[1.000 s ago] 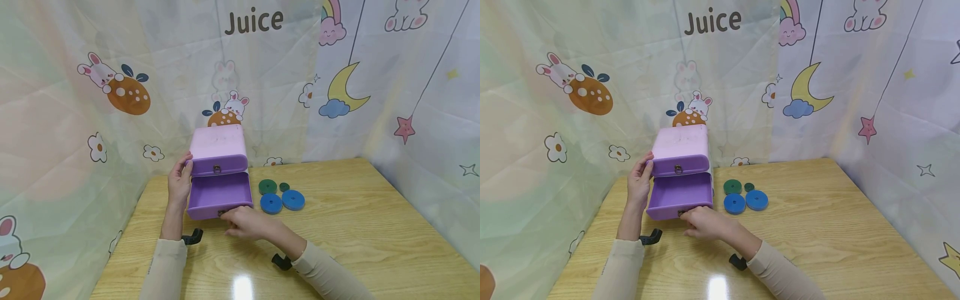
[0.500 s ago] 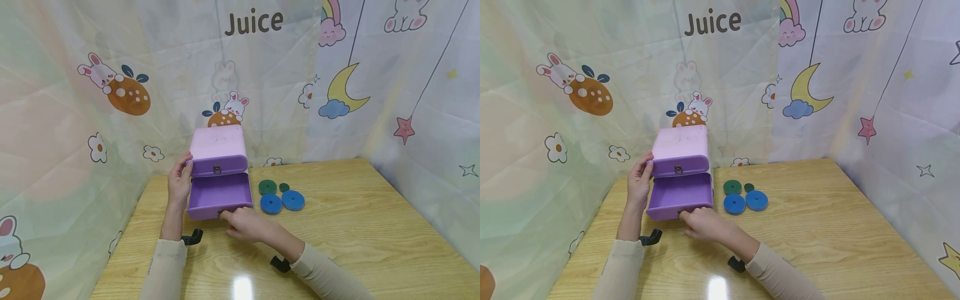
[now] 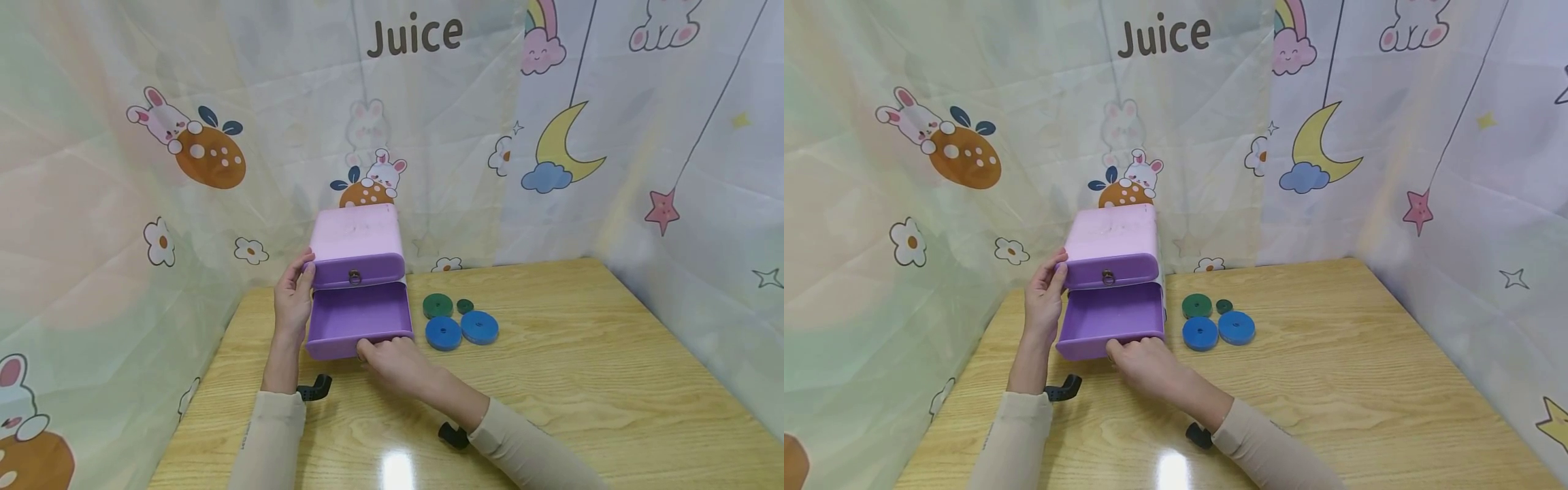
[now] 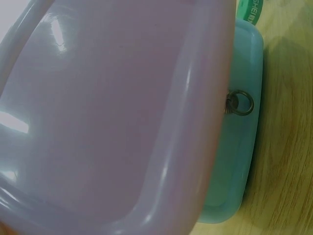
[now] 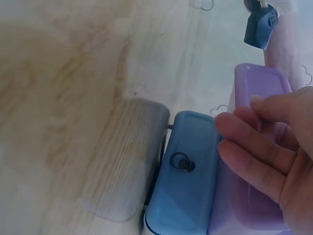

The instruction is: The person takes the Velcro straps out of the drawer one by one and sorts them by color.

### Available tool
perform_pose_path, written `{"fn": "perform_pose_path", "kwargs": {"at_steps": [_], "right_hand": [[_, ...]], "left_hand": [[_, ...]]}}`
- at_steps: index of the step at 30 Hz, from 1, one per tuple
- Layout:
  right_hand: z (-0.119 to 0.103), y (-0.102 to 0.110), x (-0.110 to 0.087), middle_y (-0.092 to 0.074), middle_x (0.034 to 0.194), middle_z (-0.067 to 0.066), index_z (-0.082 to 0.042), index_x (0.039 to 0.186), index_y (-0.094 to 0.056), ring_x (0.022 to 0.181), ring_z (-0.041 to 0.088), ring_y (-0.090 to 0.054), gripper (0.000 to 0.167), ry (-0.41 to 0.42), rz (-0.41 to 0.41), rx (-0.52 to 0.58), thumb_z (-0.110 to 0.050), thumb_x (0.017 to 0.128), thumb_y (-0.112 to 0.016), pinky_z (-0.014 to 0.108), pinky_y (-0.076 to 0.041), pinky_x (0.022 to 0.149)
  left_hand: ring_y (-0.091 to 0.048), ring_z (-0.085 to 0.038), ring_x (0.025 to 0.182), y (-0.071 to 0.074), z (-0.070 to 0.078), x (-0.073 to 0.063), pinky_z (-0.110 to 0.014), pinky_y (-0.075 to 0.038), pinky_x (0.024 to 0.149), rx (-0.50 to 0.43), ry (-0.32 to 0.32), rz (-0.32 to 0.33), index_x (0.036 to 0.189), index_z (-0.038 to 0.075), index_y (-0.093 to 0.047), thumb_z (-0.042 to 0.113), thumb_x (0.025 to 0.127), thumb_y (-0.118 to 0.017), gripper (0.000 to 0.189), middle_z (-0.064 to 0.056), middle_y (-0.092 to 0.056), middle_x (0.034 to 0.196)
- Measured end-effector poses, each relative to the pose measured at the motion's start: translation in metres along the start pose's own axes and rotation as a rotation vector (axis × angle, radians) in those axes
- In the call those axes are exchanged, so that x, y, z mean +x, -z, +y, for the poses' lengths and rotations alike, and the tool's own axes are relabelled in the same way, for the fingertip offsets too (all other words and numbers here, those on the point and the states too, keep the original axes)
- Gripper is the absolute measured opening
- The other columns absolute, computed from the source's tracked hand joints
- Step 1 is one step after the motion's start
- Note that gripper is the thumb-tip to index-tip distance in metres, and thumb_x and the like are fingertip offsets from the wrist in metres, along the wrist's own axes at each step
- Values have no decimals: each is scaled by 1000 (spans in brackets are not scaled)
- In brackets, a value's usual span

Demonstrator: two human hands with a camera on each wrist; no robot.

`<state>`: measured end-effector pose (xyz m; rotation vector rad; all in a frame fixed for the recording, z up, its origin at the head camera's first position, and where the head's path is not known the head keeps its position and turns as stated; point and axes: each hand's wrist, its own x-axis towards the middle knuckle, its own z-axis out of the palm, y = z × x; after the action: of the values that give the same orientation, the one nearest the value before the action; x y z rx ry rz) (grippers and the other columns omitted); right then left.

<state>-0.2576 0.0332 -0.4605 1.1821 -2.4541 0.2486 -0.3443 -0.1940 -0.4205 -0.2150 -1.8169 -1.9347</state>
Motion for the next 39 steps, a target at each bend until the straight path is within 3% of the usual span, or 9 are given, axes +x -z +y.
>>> {"fn": "perform_pose_path", "kwargs": {"at_steps": [5,13,26,39], "right_hand": [[0,0,1,-57,66,-12,-21,94,-57,51,4,-42,16,-5,14,8,-28,102,-69,19,-31,44],[2,1,4,-64,77,-11,-20,98,-64,60,3,-49,15,-25,6,91,-33,104,-65,19,-43,53],[8,-1,12,-62,75,-12,-20,100,-63,62,3,-51,15,-48,25,146,-34,105,-63,19,-42,54],[21,-7,23,-64,80,-13,-22,104,-59,65,4,-53,13,-136,53,175,-33,108,-57,21,-43,55]], "left_hand": [[-45,-13,148,0,0,0,-33,-44,120,-1,6,1,136,9,-66,30,106,-61,37,3,-55,156],[-45,-13,149,1,1,0,-33,-44,120,16,3,-8,136,10,-66,31,106,-60,36,4,-55,156],[-46,-13,148,-2,3,0,-29,-44,119,-15,-3,11,134,8,-68,28,105,-63,35,-2,-56,156],[-45,-13,148,-1,1,0,-41,-37,125,-15,8,9,134,10,-68,30,104,-64,36,3,-57,155]]}}
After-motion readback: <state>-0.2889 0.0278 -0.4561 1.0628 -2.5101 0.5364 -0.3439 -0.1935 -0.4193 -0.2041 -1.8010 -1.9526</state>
